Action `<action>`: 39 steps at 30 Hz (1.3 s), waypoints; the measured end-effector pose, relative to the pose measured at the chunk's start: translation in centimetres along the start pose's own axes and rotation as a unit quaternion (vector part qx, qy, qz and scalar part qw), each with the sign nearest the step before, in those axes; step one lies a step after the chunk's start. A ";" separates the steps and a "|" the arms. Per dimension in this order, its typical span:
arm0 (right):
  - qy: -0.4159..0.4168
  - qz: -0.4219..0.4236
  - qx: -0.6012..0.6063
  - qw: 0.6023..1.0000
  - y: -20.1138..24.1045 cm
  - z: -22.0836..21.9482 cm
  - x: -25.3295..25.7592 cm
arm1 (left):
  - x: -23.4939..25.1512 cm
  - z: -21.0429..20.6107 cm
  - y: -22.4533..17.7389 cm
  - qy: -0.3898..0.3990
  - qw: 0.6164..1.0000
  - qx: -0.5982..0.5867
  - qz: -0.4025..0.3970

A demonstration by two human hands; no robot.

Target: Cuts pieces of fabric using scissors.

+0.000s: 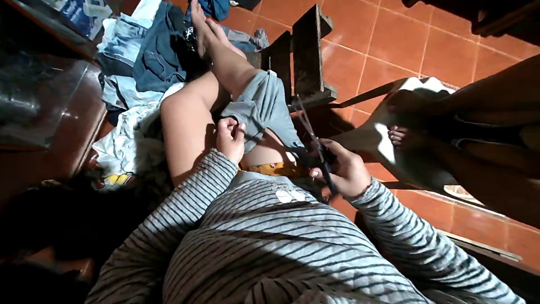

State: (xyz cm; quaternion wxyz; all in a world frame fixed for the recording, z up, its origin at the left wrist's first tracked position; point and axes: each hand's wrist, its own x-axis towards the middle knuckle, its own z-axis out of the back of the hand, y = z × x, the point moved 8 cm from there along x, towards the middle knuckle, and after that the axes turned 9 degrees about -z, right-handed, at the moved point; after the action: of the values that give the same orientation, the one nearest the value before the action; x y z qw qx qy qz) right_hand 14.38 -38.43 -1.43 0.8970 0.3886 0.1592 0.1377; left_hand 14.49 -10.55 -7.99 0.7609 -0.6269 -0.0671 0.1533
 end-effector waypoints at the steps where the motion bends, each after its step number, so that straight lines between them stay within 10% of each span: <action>1: 0.019 -0.012 0.026 0.999 0.0 0.1 -0.1 | -0.4 0.1 -0.1 -0.003 1.000 -0.019 -0.020; 11: 0.185 -0.061 0.106 0.975 1.2 0.6 -0.4 | -1.0 -1.4 -1.6 0.201 0.967 -0.082 -0.135; 18: 0.436 -0.221 0.298 0.820 0.5 -2.7 -2.0 | -1.5 -0.2 -2.6 0.124 0.967 -0.128 -0.180; 39: 0.387 -0.191 0.411 0.803 3.1 -8.3 3.8 | -1.9 1.0 -3.7 0.088 0.954 -0.225 -0.179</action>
State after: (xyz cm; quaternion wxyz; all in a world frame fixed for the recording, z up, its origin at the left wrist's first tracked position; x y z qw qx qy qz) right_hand 14.18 -29.56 -5.17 0.5252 0.5968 0.6061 0.0246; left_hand 12.94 -10.82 -4.04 0.6177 -0.7708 -0.1437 -0.0604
